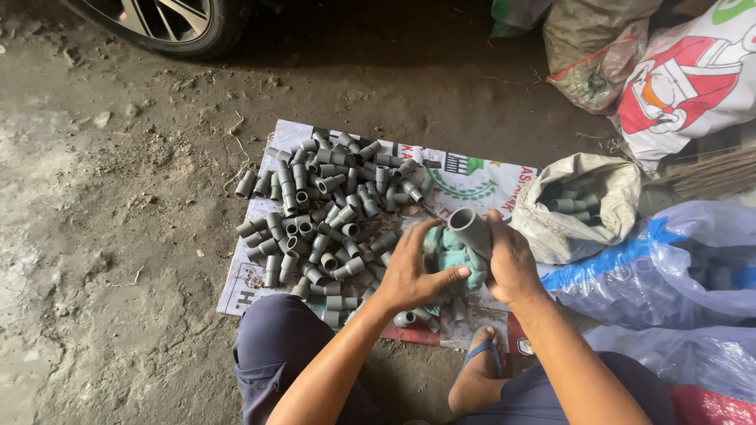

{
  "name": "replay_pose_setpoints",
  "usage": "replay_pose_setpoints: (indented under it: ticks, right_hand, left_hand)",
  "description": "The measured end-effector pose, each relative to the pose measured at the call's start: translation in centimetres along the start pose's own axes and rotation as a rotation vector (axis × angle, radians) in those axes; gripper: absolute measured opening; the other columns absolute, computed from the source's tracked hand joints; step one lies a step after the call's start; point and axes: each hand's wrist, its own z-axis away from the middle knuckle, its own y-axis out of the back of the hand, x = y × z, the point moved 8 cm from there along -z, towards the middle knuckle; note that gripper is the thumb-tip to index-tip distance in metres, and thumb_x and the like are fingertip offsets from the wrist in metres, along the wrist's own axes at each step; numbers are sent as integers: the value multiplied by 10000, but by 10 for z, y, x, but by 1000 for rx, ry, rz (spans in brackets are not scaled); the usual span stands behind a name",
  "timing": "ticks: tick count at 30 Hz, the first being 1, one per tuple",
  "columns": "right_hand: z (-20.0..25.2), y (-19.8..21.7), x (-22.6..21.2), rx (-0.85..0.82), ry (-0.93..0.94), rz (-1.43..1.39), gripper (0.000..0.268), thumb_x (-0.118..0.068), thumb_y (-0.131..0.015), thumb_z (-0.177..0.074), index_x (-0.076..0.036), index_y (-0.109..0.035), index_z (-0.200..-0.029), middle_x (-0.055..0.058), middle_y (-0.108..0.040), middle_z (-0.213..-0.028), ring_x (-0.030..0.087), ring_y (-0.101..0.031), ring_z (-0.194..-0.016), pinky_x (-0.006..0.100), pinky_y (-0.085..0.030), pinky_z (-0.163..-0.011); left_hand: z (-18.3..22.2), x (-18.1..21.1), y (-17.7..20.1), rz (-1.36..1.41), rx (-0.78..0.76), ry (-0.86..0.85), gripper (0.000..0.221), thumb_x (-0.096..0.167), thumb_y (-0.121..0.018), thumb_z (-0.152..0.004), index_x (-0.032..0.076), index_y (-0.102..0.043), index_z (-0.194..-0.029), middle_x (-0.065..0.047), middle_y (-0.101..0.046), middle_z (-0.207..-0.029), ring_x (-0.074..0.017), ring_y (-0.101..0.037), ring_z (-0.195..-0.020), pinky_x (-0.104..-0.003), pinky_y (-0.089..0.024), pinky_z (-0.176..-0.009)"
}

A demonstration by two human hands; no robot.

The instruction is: The person wipes individual PVC pipe fittings with a cloth by hand while sitting on the floor.

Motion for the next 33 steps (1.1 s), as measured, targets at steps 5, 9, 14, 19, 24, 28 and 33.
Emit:
replay_pose_setpoints:
  ticks: [5, 9, 14, 19, 24, 28, 33]
  right_hand:
    - [-12, 1, 18, -196, -61, -28, 375, -386, -612, -1058, -43, -736, -974, 104, -687, -756, 182, -691, -652, 295, -566, -525]
    - [-8, 2, 5, -427, 7, 142, 420, -160, -815, -837, -15, -711, -1217, 152, -735, -863, 240, -756, -686, 337, -650, -522]
    - [2, 8, -26, -474, -2, 333, 459, -66, -814, -825, 0, -723, -1270, 226, -784, -978, 287, -768, -792, 430, -680, -636]
    - [-22, 62, -55, -263, 95, 551, 263, -180, -732, -938, 0, -737, -1129, 212, -681, -584, 250, -705, -507, 338, -604, -499]
    - [-53, 129, -87, -229, -10, 46, 704, -674, -399, -1070, -76, -568, -741, -10, -345, -458, 92, -372, -324, 198, -293, -331]
    - [-92, 213, -47, -140, -89, -332, 601, -636, -386, -1077, -96, -627, -968, -82, -353, -564, 30, -330, -382, 174, -269, -346]
    - [-98, 275, -31, 50, -127, -446, 571, -620, -434, -1055, -82, -620, -1019, -69, -419, -655, 43, -418, -487, 180, -327, -430]
  left_hand:
    - [-3, -18, -24, 189, -182, 124, 259, 330, -810, -887, 92, -736, -820, -59, -695, -627, -110, -660, -656, -285, -563, -698]
    - [-12, -66, -10, 567, -34, 337, 249, 230, -760, -908, 77, -680, -729, -42, -592, -515, -114, -584, -439, -224, -468, -433]
    - [-5, -60, -12, 694, -26, 368, 288, 254, -756, -933, 45, -677, -751, -78, -610, -515, -144, -635, -438, -242, -511, -443]
    - [-6, -57, 34, 823, 316, 403, 381, 245, -690, -921, 48, -691, -1247, -213, -669, -1109, -337, -659, -991, -491, -556, -898]
    - [5, -36, 53, 663, 284, 274, 296, 63, -721, -883, 5, -702, -1173, -175, -735, -994, -262, -711, -914, -423, -600, -811]
    - [8, -19, 56, 218, 218, 158, 258, -1, -855, -751, 3, -745, -985, -140, -764, -847, -182, -675, -843, -418, -597, -780]
    - [8, -34, 54, 29, 354, 27, 262, 197, -809, -889, 97, -668, -692, -25, -562, -553, -109, -475, -614, -340, -451, -618]
